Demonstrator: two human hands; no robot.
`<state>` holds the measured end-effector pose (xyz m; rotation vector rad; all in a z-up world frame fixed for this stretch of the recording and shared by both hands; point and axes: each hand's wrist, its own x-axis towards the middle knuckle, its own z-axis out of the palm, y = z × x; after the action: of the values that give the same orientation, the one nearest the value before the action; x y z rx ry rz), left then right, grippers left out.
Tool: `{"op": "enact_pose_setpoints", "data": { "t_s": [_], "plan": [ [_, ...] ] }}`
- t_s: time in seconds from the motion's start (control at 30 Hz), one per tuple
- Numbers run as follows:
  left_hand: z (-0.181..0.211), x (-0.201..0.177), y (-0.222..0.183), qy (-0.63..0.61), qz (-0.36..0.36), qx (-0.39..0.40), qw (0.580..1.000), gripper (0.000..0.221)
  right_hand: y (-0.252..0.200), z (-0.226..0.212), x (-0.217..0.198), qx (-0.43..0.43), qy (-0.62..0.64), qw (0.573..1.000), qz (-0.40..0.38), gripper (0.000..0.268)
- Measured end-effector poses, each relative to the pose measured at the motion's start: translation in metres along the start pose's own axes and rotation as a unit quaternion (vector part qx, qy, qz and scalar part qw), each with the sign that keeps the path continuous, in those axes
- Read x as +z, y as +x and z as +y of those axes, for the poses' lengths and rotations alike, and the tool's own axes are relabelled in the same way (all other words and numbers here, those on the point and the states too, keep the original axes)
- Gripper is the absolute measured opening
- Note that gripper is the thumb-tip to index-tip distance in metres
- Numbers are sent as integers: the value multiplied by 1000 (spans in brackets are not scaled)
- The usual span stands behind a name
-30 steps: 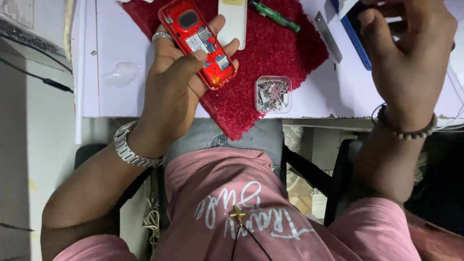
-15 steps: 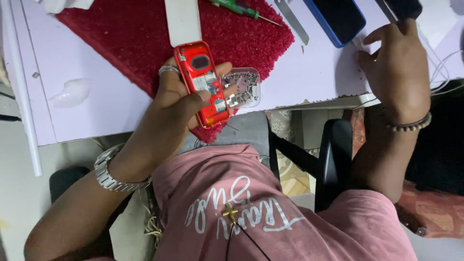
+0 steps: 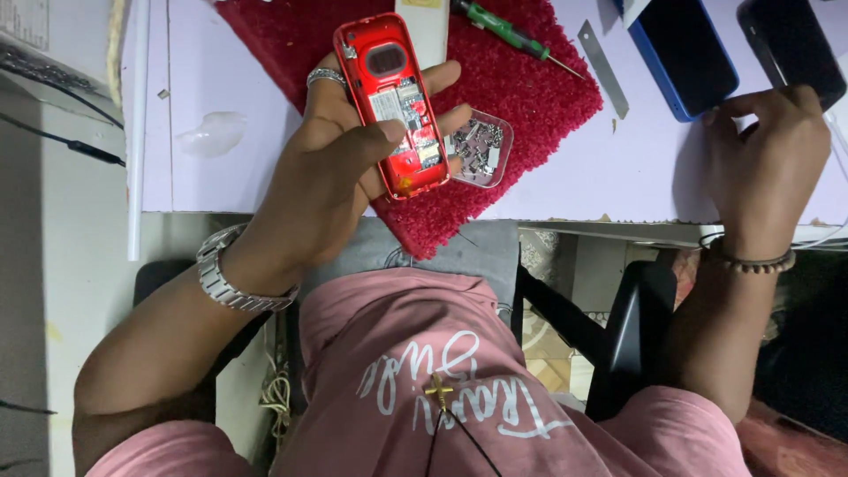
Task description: Disassembling and reassembling a red mobile phone using a screwdriver
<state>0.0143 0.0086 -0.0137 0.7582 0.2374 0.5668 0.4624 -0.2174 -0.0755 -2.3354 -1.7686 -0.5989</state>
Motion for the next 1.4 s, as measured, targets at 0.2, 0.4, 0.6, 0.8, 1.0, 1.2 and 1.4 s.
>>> {"op": "enact_pose_setpoints", "data": {
  "t_s": [0.2, 0.4, 0.6, 0.8, 1.0, 1.2, 1.4],
  "plan": [
    [3, 3, -2, -39, -8, 39, 998, 51, 3, -3, -1, 20, 18, 1000, 11, 14],
    [9, 9, -5, -56, 29, 59, 996, 52, 15, -25, -4, 85, 179, 980, -4, 12],
    [16, 11, -6, -117, 73, 88, 987, 44, 15, -33, 4, 123, 221, 966, 41, 13],
    [25, 9, 0, -122, 156, 77, 977, 63, 24, -112, -74, 47, 116, 992, 12, 29],
    [5, 0, 5, -43, 33, 133, 990, 54, 40, -230, -139, 131, 531, 835, -51, 23],
    [-10, 0, 9, -140, -8, 178, 974, 50, 74, -293, -145, 60, 690, 697, -185, 20],
    [-3, 10, 3, -116, 39, 96, 988, 71, 82, -302, -127, 40, 750, 645, -141, 17]
  ]
}}
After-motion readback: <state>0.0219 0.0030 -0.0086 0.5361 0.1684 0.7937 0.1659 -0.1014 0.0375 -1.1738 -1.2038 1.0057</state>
